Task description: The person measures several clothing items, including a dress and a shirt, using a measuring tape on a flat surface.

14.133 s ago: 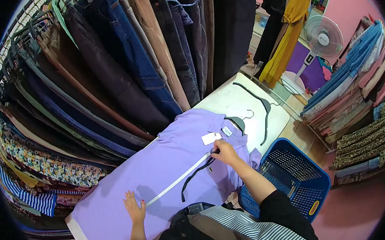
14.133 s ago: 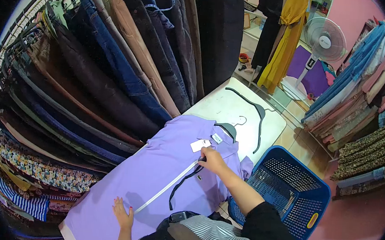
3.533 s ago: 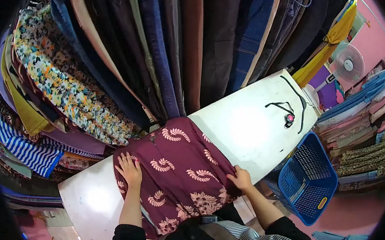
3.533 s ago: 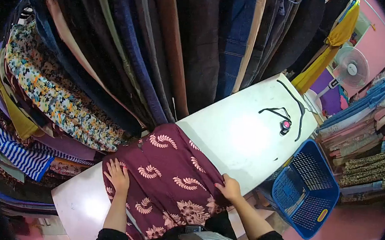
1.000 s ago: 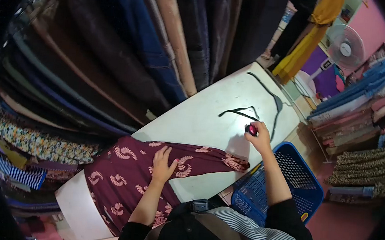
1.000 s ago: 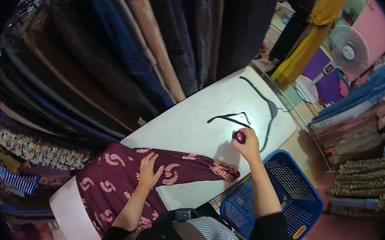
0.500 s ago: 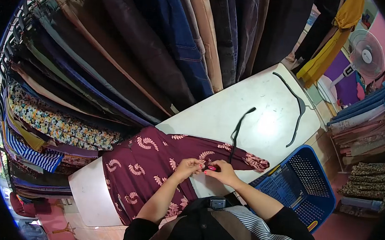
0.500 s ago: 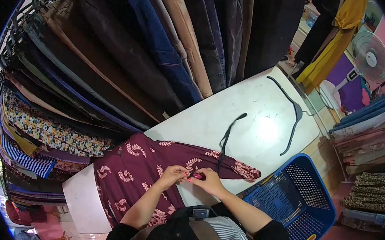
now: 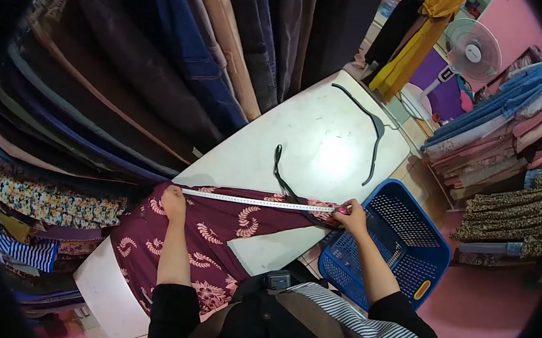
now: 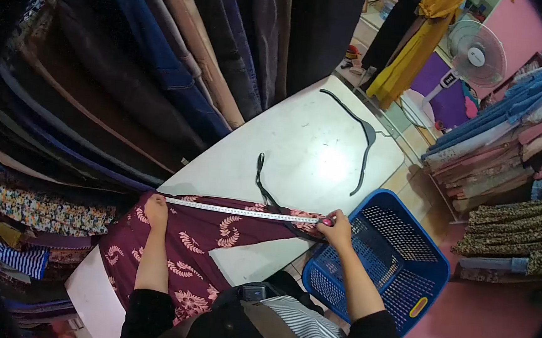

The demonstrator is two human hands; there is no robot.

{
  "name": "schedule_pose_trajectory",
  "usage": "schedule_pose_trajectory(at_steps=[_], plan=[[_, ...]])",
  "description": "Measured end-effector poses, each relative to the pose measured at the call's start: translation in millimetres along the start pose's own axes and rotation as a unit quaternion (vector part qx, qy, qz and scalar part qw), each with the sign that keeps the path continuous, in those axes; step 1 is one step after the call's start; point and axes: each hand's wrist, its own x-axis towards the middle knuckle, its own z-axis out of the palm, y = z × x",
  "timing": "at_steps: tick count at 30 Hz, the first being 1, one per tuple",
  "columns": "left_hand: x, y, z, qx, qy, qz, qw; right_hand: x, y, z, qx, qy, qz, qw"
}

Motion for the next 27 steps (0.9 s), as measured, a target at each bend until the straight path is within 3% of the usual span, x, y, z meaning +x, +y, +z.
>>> schedule_pose_trajectory(at_steps=[9,11,13,15,16,19,23,27], plan=[[0.3,-8.3,-1.8,0.013,0.0,0.017,1.0,10.9,19.2,6.4,0.026,-0.014,-0.009,1.0],[1.4,-21.8,-0.8,-0.077,0.002,0.024,0.997,13.6,22.6,7.6,0.03,-0.013,0.004,0.999],[-5.6,-10.1,-28.7,-0.162,-0.009,-0.023,0.986,8.3,-5.5,-1.2,0.117,-0.08,0.054,0.988],[-17.3,-15.0,-57.0,-0.198,0.01,-0.047,0.979,0.9,-36.2,5.3,0.151,-0.088,-0.017,0.984],[-23.5,-37.8,-61.2,-0.281,0.026,-0.063,0.957,-11.7,-70.9,4.0,0.176,-0.124,-0.011,0.977],[-61.7,-101.4,-104.1,-0.283,0.065,-0.128,0.948,-18.6,-118.2,49.0,0.151,-0.206,-0.084,0.963],[-146.6,-186.4,-179.0,-0.29,0.187,-0.256,0.903,-50.1,-189.9,128.8,0.154,-0.323,-0.197,0.913],[-265.3,-312.7,-211.8,-0.132,0.255,-0.35,0.892,-89.3,-241.0,223.3,0.021,-0.379,-0.332,0.864]])
